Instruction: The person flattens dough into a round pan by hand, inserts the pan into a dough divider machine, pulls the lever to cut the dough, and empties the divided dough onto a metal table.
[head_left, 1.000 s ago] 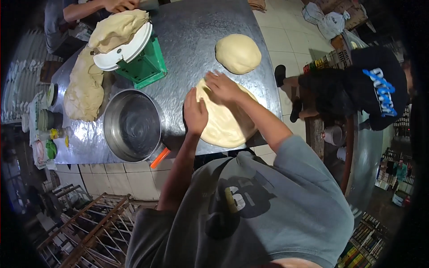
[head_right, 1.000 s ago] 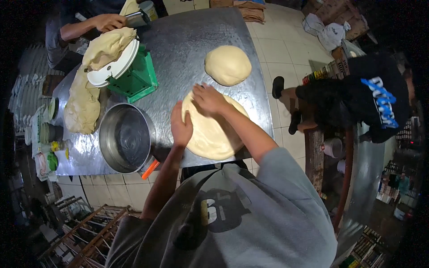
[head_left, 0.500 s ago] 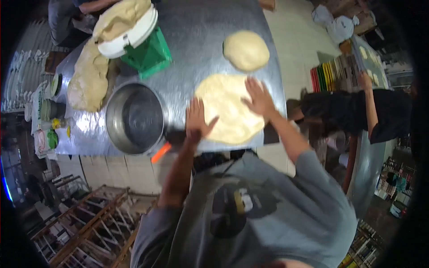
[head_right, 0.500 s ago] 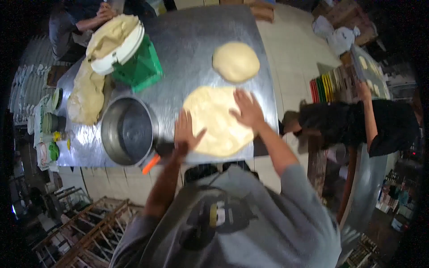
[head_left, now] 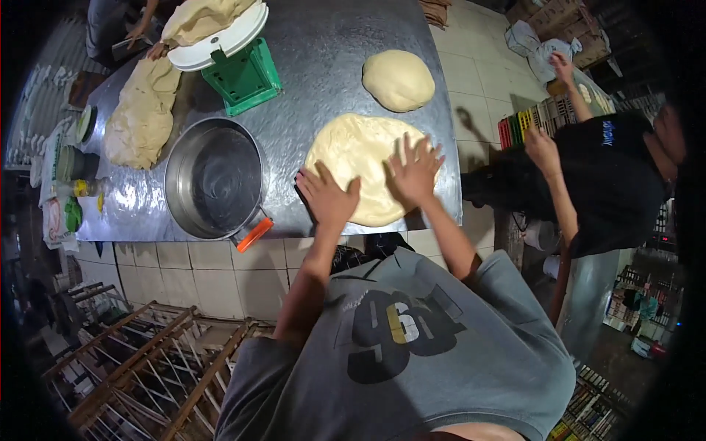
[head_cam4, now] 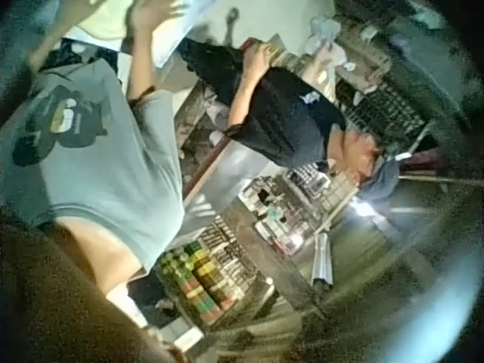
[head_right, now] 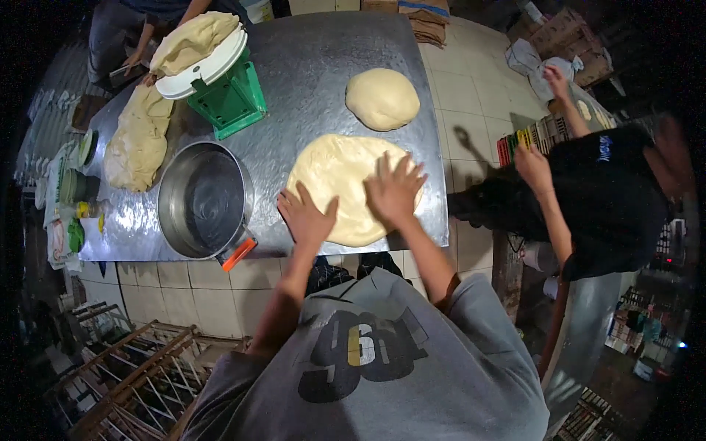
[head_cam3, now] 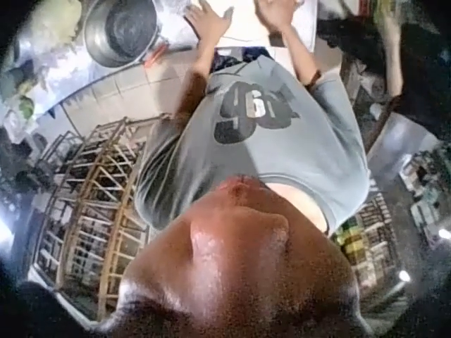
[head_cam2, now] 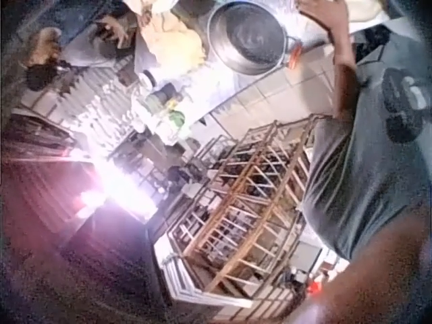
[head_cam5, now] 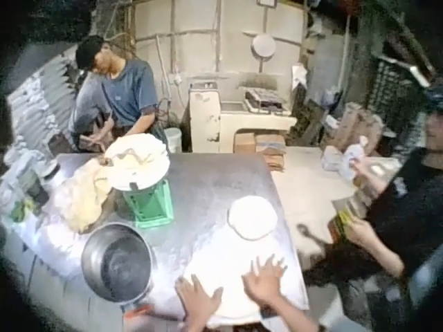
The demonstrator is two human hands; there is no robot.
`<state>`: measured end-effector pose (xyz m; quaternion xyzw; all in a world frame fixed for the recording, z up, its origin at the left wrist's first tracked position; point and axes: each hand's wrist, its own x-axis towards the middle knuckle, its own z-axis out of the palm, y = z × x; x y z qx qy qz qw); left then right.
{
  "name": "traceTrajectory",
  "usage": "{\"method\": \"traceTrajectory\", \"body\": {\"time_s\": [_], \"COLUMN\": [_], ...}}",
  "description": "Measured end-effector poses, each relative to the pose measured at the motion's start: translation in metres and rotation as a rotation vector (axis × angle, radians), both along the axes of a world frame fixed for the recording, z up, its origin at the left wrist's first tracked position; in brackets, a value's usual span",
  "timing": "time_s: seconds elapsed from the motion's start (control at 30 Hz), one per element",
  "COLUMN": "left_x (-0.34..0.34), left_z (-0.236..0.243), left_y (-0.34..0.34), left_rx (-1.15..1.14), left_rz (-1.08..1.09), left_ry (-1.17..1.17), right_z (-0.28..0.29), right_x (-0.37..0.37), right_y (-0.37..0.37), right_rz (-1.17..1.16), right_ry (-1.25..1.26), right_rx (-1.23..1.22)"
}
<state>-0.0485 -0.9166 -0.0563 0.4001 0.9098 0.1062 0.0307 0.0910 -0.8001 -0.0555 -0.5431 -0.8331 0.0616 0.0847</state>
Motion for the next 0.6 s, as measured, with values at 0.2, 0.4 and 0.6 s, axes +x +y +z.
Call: {"method": "traceTrajectory", "body": {"time_s": [0.2, 0.4, 0.6], "left_x": [0.027, -0.044, -0.076], "left_z": [-0.032, 0.01, -0.017], "left_y": [-0.03, 0.047, 0.135], "left_rx": [0.174, 0.368, 0.084], "left_rz": [-0.526, -0.384, -0.223], "left_ry": [-0.112, 0.077, -0.407], "right_z": [-0.025, 0.003, -0.03], "right_x": [0.028, 0.07, 0.117], "right_y": [-0.059, -0.003, -0.037], "right_rz": [0.359, -0.029, -0.211], "right_ry": [-0.02, 0.83, 0.858], "right_rx": [-0.112, -0.661, -0.398]}}
